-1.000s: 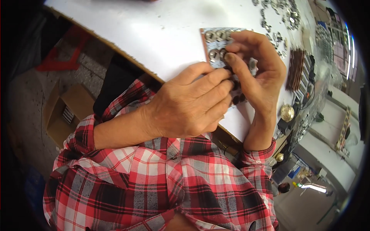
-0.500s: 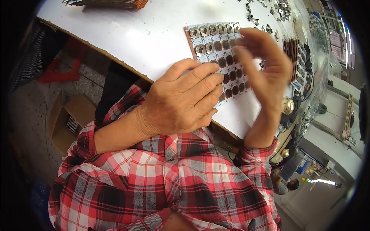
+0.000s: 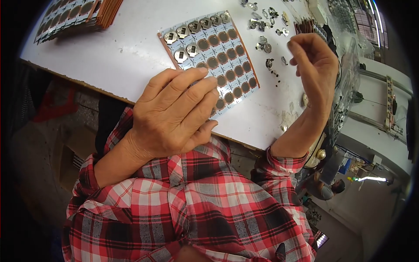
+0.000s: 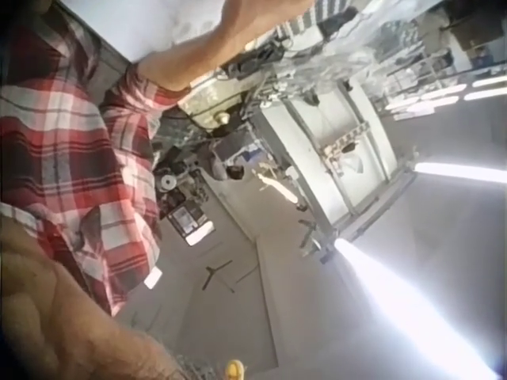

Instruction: Placing small metal ring-like components into a grid on an assembly board.

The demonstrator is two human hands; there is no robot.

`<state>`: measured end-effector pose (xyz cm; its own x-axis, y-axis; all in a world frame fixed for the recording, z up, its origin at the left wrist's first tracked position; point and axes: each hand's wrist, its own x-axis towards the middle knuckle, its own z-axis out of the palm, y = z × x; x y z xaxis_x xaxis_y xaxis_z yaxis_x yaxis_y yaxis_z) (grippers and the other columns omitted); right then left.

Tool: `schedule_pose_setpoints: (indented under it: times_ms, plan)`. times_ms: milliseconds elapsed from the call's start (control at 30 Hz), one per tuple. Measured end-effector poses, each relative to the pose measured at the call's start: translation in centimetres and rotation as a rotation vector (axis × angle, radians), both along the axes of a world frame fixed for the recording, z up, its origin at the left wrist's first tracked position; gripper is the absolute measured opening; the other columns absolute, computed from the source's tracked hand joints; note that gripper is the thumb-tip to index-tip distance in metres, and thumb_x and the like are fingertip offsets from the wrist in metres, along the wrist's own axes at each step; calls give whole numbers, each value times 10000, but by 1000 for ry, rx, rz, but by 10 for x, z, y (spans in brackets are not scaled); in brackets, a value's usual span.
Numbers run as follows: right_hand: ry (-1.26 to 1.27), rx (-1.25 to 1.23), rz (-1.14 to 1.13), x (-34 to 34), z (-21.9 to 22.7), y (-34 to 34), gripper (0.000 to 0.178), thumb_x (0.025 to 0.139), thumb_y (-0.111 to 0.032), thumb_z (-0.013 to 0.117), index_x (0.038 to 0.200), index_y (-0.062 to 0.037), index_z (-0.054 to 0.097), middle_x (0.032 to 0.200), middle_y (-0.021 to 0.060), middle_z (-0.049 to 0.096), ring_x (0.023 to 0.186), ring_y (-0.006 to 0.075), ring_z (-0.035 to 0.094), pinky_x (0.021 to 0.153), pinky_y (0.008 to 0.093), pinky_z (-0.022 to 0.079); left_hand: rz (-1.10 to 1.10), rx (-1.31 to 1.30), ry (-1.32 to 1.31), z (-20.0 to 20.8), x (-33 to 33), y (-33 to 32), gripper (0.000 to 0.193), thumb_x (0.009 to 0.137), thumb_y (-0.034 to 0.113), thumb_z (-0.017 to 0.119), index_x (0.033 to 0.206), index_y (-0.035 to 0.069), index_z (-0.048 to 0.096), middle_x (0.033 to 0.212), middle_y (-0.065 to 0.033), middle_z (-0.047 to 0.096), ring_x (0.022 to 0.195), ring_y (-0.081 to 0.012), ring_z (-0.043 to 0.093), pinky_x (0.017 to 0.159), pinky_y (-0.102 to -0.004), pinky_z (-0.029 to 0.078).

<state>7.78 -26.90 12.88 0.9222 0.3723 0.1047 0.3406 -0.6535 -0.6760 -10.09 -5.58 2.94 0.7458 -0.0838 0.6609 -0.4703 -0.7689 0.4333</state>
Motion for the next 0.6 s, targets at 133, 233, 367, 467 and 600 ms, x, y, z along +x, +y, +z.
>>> schedule_pose_setpoints:
  times_ms: [133, 233, 367, 467, 600]
  plan:
    - [150, -312, 145, 2, -1, -10, 103, 875, -53, 728, 964, -3, 717, 809, -2, 697, 684, 64, 608, 597, 221, 456, -2, 14, 2, 0, 0, 0, 355, 861, 319, 690, 1079, 42, 736, 1137, -98, 731, 1102, -288, 699, 923, -432, 528]
    - [129, -297, 195, -2, -4, -6, 113, 850, -40, 732, 944, 15, 700, 796, 2, 699, 697, 72, 616, 613, 236, 467, -2, 21, 1, -1, 0, 0, 356, 876, 330, 682, 1081, 44, 738, 1140, -97, 731, 1105, -284, 698, 927, -432, 527]
    - [97, -286, 87, 4, -3, -11, 94, 849, -63, 730, 917, -5, 701, 782, -7, 687, 702, 56, 615, 587, 219, 458, 4, 14, 16, 1, -2, -1, 351, 880, 329, 680, 1082, 48, 741, 1141, -95, 731, 1107, -282, 698, 930, -431, 527]
    - [63, -196, -3, 2, 2, -12, 63, 873, -83, 708, 917, -38, 703, 783, -13, 683, 723, 42, 621, 562, 202, 448, 4, 12, 25, 1, -2, 0, 350, 878, 328, 682, 1082, 50, 743, 1141, -94, 732, 1107, -279, 698, 932, -430, 527]
    - [194, 51, 15, -5, 1, 3, 91, 882, -89, 721, 939, -22, 697, 918, 40, 688, 751, 82, 646, 538, 212, 455, 20, 15, 17, 0, -3, -1, 345, 884, 331, 672, 1068, 48, 746, 1128, -93, 736, 1109, -277, 696, 929, -425, 528]
